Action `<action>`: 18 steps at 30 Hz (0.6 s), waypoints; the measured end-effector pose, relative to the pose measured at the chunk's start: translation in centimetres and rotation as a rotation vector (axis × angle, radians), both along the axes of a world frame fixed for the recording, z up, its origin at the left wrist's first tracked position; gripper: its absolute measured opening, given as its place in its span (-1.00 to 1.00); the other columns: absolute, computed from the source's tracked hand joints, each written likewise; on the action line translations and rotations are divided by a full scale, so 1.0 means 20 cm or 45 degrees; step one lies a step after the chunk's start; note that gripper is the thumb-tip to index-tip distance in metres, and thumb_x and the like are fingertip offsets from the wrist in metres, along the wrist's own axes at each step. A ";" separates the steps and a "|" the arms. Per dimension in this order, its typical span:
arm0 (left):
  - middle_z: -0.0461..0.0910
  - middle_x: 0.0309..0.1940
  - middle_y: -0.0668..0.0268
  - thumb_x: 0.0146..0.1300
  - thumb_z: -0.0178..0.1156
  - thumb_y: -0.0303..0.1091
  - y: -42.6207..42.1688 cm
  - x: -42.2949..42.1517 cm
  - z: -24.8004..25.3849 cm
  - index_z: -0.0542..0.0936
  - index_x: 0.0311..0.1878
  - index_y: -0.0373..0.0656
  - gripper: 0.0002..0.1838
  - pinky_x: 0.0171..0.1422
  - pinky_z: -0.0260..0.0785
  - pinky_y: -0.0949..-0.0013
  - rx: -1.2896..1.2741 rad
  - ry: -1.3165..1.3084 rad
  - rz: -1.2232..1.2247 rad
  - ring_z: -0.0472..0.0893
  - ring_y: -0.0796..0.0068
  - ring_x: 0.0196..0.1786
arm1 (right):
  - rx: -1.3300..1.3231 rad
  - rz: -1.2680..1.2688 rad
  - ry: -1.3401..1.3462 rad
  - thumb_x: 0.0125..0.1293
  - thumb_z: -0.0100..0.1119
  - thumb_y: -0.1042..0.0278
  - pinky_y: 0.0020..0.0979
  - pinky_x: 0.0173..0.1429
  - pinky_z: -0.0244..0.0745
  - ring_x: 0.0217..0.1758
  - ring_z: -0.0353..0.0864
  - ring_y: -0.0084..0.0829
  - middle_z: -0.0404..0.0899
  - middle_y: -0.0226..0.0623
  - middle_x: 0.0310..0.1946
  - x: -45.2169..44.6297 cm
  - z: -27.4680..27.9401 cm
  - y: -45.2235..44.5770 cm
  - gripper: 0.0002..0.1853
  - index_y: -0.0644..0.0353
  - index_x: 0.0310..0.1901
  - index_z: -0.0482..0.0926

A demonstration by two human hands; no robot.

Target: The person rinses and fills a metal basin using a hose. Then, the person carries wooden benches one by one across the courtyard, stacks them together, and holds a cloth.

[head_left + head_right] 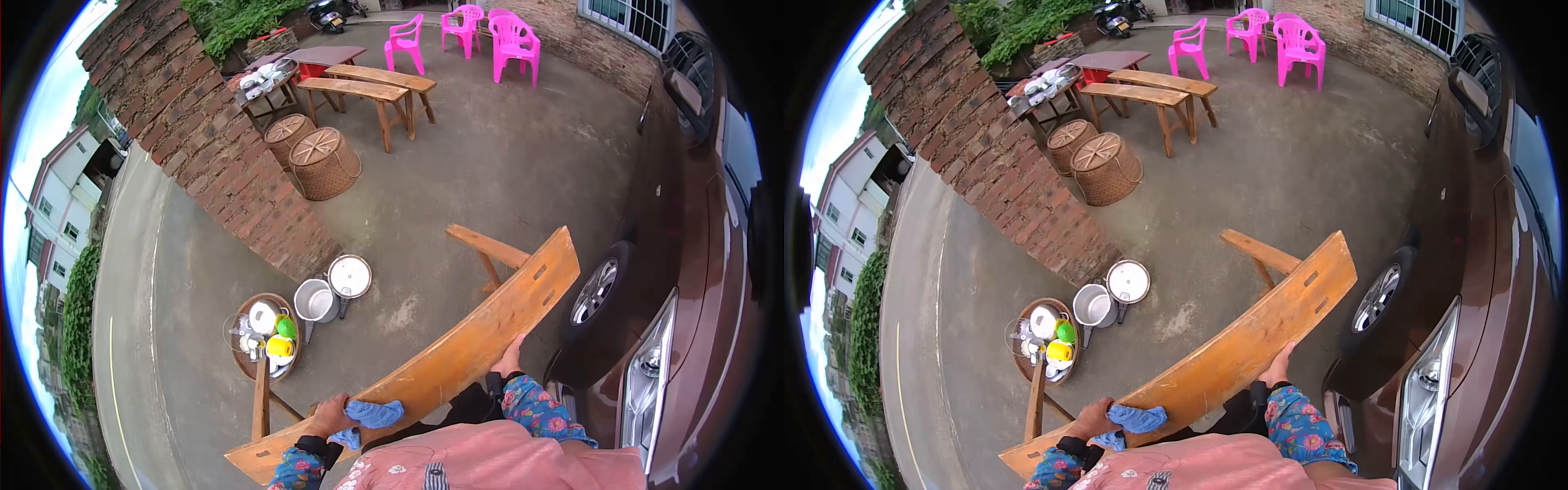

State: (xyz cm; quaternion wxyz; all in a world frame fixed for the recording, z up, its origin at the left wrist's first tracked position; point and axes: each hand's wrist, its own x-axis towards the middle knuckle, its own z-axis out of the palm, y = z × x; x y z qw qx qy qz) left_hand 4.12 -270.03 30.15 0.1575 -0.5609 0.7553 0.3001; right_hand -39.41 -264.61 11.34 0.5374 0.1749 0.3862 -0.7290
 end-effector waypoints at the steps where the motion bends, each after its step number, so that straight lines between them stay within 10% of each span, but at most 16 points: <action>1: 0.60 -0.12 0.08 -0.28 0.46 -0.02 -0.10 -0.15 0.05 0.55 -0.01 -0.10 -0.32 0.11 0.41 0.13 -0.037 -0.011 -0.017 0.57 0.03 0.00 | 0.073 -0.027 0.043 0.30 -0.40 -0.51 -0.10 0.40 0.18 0.35 0.26 -0.13 0.26 -0.27 0.35 -0.15 -0.01 -0.12 -0.15 0.05 0.37 0.20; 18: 0.58 -0.20 0.08 -0.31 0.47 -0.19 -1.63 -2.01 -0.12 0.53 -0.11 -0.15 -0.40 0.10 0.34 0.09 -0.236 0.260 -0.163 0.54 0.01 -0.03 | -0.026 -0.239 0.275 0.25 -0.43 -0.57 0.01 0.45 0.02 0.43 0.14 -0.12 0.14 -0.28 0.42 -1.97 0.13 -1.37 -0.09 0.02 0.40 0.15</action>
